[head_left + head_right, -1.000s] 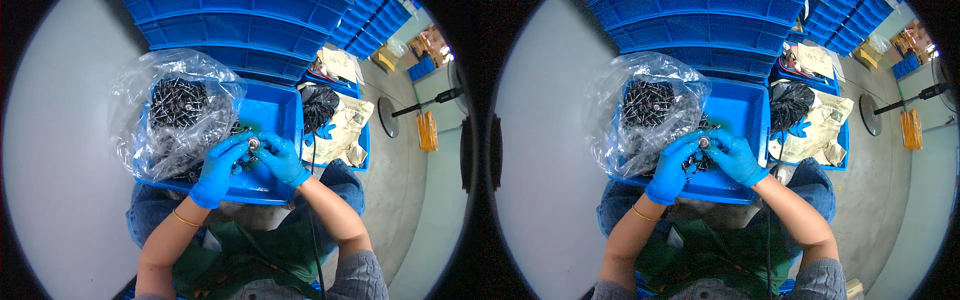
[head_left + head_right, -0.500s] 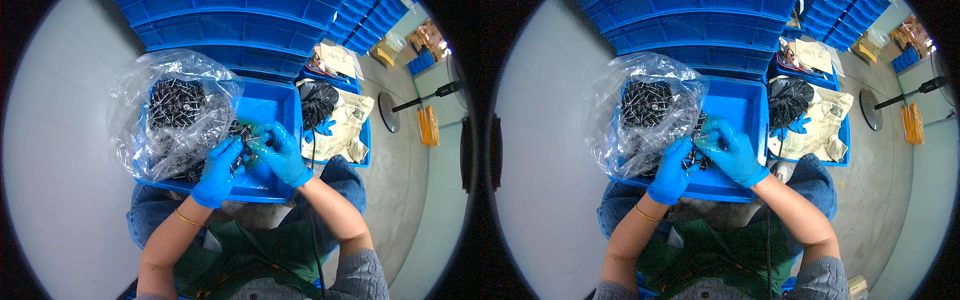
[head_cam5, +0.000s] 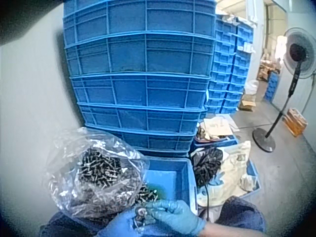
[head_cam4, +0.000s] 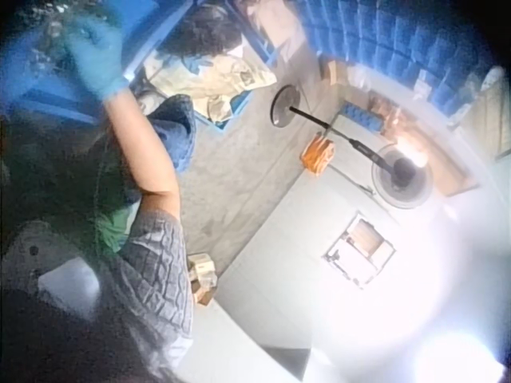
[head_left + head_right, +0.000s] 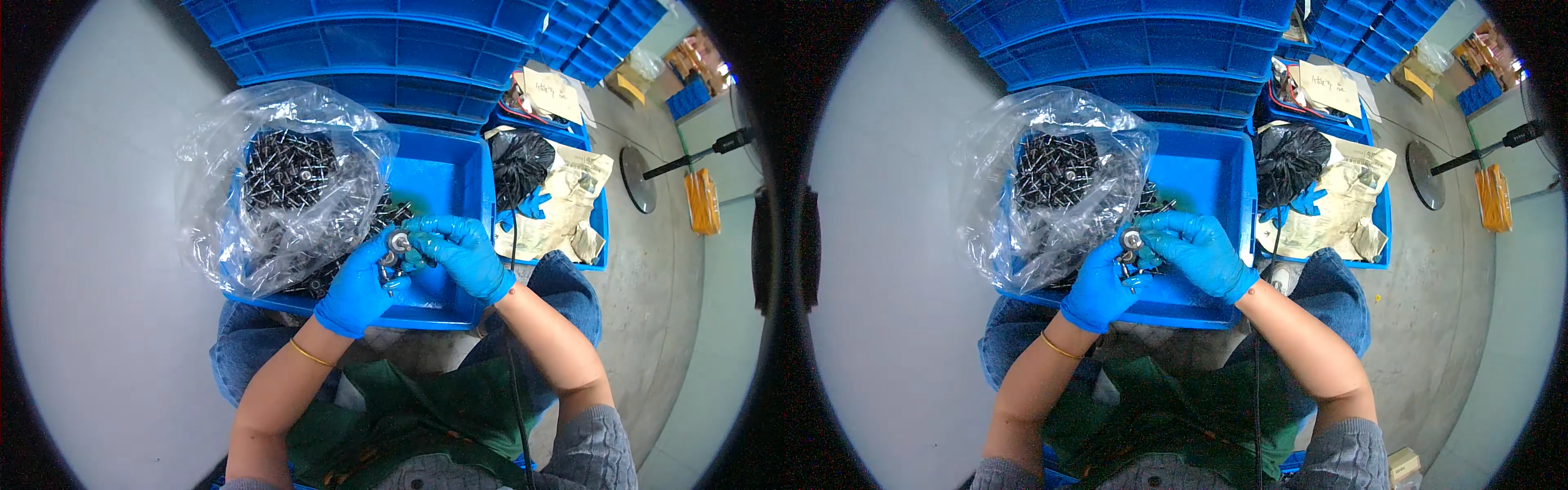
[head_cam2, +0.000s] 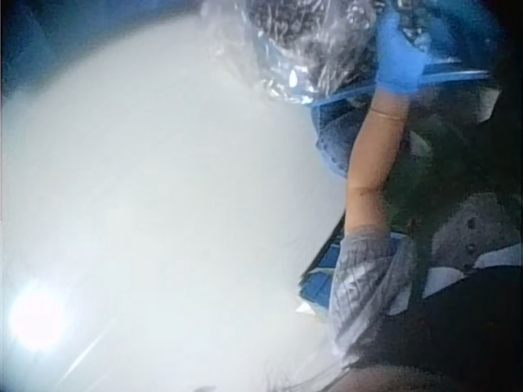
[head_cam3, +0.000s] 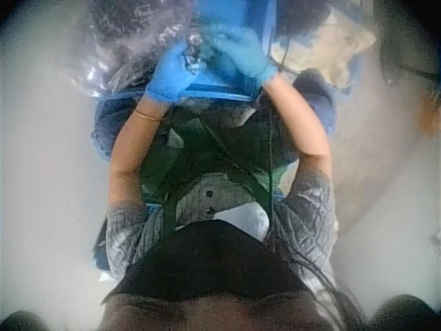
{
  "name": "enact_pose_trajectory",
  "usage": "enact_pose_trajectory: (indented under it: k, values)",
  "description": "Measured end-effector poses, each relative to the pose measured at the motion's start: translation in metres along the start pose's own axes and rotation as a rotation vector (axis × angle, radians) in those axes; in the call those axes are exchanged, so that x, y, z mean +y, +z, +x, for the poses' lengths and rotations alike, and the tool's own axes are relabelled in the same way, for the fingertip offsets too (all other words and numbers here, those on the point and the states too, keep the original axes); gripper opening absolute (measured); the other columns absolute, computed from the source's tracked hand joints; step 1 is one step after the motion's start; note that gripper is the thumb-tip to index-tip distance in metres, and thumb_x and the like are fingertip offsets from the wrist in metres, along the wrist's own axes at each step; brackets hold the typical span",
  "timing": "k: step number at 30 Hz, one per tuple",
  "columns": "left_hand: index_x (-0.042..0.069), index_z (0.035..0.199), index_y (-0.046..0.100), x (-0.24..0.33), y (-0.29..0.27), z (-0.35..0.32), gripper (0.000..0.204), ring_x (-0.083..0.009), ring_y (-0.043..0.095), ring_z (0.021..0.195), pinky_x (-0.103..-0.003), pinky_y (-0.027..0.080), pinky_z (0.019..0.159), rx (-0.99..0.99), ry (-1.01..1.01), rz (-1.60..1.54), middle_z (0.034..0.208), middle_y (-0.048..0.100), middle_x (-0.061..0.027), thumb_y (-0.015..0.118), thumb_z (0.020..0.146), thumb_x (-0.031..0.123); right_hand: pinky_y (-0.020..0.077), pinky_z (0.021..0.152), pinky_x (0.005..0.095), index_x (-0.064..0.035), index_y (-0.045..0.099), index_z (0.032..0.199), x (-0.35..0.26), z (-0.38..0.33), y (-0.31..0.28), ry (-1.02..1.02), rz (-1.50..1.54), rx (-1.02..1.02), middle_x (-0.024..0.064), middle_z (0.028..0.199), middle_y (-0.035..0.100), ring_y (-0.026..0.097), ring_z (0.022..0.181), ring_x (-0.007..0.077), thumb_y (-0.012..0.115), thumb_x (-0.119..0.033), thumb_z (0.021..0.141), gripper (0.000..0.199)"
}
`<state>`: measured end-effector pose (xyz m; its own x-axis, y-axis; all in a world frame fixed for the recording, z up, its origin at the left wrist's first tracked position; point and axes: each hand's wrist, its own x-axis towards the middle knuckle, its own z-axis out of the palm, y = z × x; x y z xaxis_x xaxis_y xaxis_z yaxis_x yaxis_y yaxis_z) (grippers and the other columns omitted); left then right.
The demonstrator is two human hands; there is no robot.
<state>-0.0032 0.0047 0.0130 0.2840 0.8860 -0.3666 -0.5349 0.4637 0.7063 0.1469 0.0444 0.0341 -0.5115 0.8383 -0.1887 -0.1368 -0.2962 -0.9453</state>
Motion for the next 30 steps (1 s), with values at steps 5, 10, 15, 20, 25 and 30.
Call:
enact_pose_trajectory:
  k: [5,10,15,20,25,30]
  values:
    - [0.005,0.108,0.047,-0.005,-0.006,0.002,0.029,-0.0089,0.051,0.083,-0.021,0.045,0.067,-0.101,-0.045,-0.103,0.093,0.053,-0.0025,0.044,0.079,0.001,0.0387,0.050,0.0184,0.0008,0.058,0.090,0.001,0.004,-0.001,0.046,0.005,0.022,0.0035,0.069,0.057,0.049,0.056,0.0065,0.052,-0.009,0.080,0.015]
    - [0.003,0.108,0.046,-0.011,-0.007,0.001,0.028,-0.0109,0.052,0.085,-0.024,0.045,0.073,-0.166,0.217,0.419,0.094,0.053,-0.0044,0.042,0.081,0.002,0.0362,0.048,0.0177,-0.0014,0.058,0.084,0.001,0.008,-0.002,0.096,-0.122,0.005,0.0023,0.063,0.056,0.049,0.053,0.0066,0.053,-0.013,0.080,0.013]
    - [0.002,0.108,0.045,-0.006,-0.008,0.009,0.025,-0.0139,0.053,0.085,-0.028,0.046,0.077,-0.229,-0.112,-0.434,0.092,0.053,-0.0065,0.039,0.084,0.009,0.0386,0.049,0.0184,-0.0020,0.058,0.087,-0.003,0.007,-0.006,0.198,-0.018,-0.030,0.0029,0.067,0.057,0.051,0.055,0.0076,0.051,-0.015,0.080,0.016]
    - [0.001,0.102,0.047,0.000,-0.003,0.009,0.024,-0.0150,0.054,0.079,-0.027,0.048,0.070,-0.086,-0.127,-0.365,0.086,0.054,-0.0074,0.036,0.086,0.016,0.0419,0.055,0.0203,-0.0013,0.056,0.093,0.005,0.013,-0.019,0.172,0.075,-0.071,0.0049,0.074,0.058,0.053,0.062,0.0093,0.050,-0.014,0.081,0.019]
    - [0.002,0.092,0.049,0.003,-0.031,0.012,0.020,-0.0134,0.050,0.068,-0.022,0.041,0.049,-0.027,-0.141,-0.510,0.079,0.052,-0.0070,0.045,0.084,0.020,0.0452,0.064,0.0264,-0.0029,0.055,0.097,0.014,0.053,-0.060,0.018,-0.383,0.120,0.0073,0.080,0.059,0.056,0.071,0.0156,0.047,-0.014,0.081,0.021]
    - [0.004,0.086,0.049,0.013,-0.015,0.011,0.018,-0.0117,0.047,0.066,-0.020,0.035,0.045,0.203,-0.071,-0.382,0.074,0.050,-0.0050,0.044,0.083,0.021,0.0455,0.068,0.0354,-0.0098,0.057,0.096,0.098,0.096,-0.109,-0.087,-1.271,0.007,0.0132,0.086,0.059,0.057,0.080,0.0270,0.049,-0.016,0.076,0.022]
